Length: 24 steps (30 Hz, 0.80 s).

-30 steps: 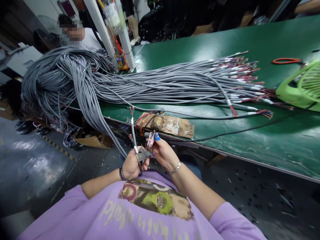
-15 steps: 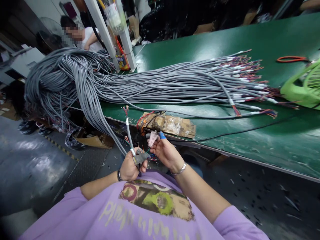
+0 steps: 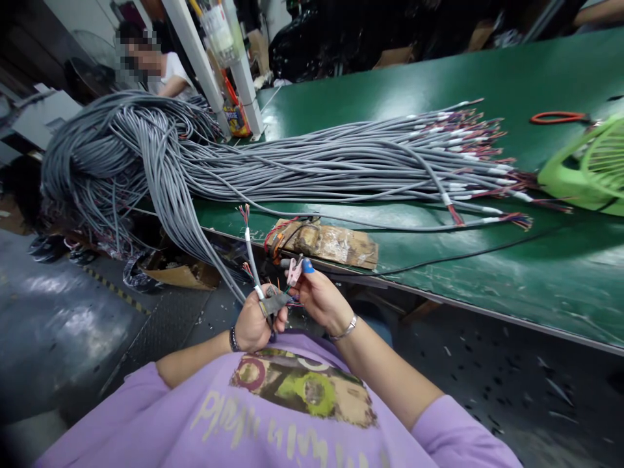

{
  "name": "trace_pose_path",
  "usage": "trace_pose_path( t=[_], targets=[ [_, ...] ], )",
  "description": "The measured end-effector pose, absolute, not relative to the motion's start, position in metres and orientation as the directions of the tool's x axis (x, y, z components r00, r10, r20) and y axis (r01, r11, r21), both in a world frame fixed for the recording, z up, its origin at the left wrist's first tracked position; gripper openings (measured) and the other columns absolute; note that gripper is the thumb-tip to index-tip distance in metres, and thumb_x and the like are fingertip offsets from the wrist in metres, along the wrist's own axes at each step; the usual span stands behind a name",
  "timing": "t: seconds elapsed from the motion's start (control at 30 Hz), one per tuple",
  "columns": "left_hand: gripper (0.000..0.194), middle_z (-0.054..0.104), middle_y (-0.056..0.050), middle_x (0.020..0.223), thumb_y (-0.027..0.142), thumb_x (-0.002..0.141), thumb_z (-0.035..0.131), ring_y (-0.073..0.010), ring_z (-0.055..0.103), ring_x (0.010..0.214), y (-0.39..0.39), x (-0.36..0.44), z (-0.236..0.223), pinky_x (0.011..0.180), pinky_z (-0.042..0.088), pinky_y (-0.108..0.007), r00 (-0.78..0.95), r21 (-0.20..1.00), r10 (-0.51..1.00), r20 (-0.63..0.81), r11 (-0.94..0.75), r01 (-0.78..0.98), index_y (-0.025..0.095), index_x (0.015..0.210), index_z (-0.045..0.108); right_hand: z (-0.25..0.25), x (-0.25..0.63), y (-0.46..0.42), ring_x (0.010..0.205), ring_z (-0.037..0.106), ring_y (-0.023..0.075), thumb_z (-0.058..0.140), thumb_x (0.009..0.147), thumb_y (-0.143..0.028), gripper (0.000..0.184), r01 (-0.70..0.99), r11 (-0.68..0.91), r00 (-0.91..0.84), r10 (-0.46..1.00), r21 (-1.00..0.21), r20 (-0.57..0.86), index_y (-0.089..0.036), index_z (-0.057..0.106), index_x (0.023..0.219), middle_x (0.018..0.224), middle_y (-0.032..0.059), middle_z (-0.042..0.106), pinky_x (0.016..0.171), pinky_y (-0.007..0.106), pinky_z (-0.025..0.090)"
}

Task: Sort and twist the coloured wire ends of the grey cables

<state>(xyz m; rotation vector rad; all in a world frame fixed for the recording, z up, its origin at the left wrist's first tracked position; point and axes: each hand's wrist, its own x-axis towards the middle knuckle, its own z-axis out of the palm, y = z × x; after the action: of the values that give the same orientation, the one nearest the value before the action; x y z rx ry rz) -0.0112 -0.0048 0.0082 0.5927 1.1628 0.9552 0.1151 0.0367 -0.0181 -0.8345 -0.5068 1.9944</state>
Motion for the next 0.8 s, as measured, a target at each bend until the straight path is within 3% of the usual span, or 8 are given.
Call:
trace_pose_path(
  t=[0.17,0.47,0.6,0.8],
  targets=[
    [0.046,0.056,0.003,0.041,0.048,0.048,0.079,-0.0073,0.044,0.028,-0.0036,-0.0076,0.0091,0.031,0.026,-0.017,0.101,0.811,0.865,-0.492,0.497,-0.309,0.019,0.059,0.046,-0.0222,0.1132,0.0382,0.053,0.052,0.0133,0.077,0.061,-0.061,0.042,-0.578,-0.512,-0.375,0.858,-0.636,-0.351,-0.022,0.067,0.071,0.062,-0.0012,0.064,0.054,0.029,0.041],
    [0.046,0.054,0.003,0.041,0.048,0.049,0.078,-0.0078,0.044,0.029,-0.0031,-0.0052,0.0055,0.031,0.026,-0.018,0.113,0.807,0.857,-0.503,0.513,-0.294,0.019,0.059,0.043,-0.0216,0.1103,0.0395,0.052,0.052,0.0117,0.085,0.055,-0.050,0.037,-0.654,-0.489,-0.349,0.872,-0.577,-0.343,-0.020,0.069,0.068,0.062,-0.0017,0.066,0.051,0.026,0.043],
    [0.048,0.054,0.004,0.040,0.050,0.047,0.079,-0.0075,0.044,0.028,-0.0035,-0.0058,0.0076,0.029,0.026,-0.017,0.111,0.808,0.859,-0.500,0.509,-0.298,0.019,0.059,0.045,-0.0236,0.1110,0.0374,0.056,0.055,0.0113,0.080,0.063,-0.054,0.037,-0.678,-0.493,-0.367,0.870,-0.545,-0.330,-0.020,0.070,0.073,0.063,-0.0016,0.066,0.054,0.024,0.045],
    [0.052,0.054,0.004,0.039,0.054,0.044,0.082,-0.0067,0.043,0.027,-0.0081,-0.0095,0.0087,0.028,0.028,-0.016,0.156,0.814,0.862,-0.481,0.506,-0.284,0.018,0.057,0.046,-0.0233,0.1173,0.0365,0.062,0.058,0.0120,0.077,0.064,-0.057,0.039,-0.680,-0.527,-0.411,0.850,-0.510,-0.330,-0.022,0.072,0.080,0.074,0.0001,0.070,0.057,0.024,0.047]
  ],
)
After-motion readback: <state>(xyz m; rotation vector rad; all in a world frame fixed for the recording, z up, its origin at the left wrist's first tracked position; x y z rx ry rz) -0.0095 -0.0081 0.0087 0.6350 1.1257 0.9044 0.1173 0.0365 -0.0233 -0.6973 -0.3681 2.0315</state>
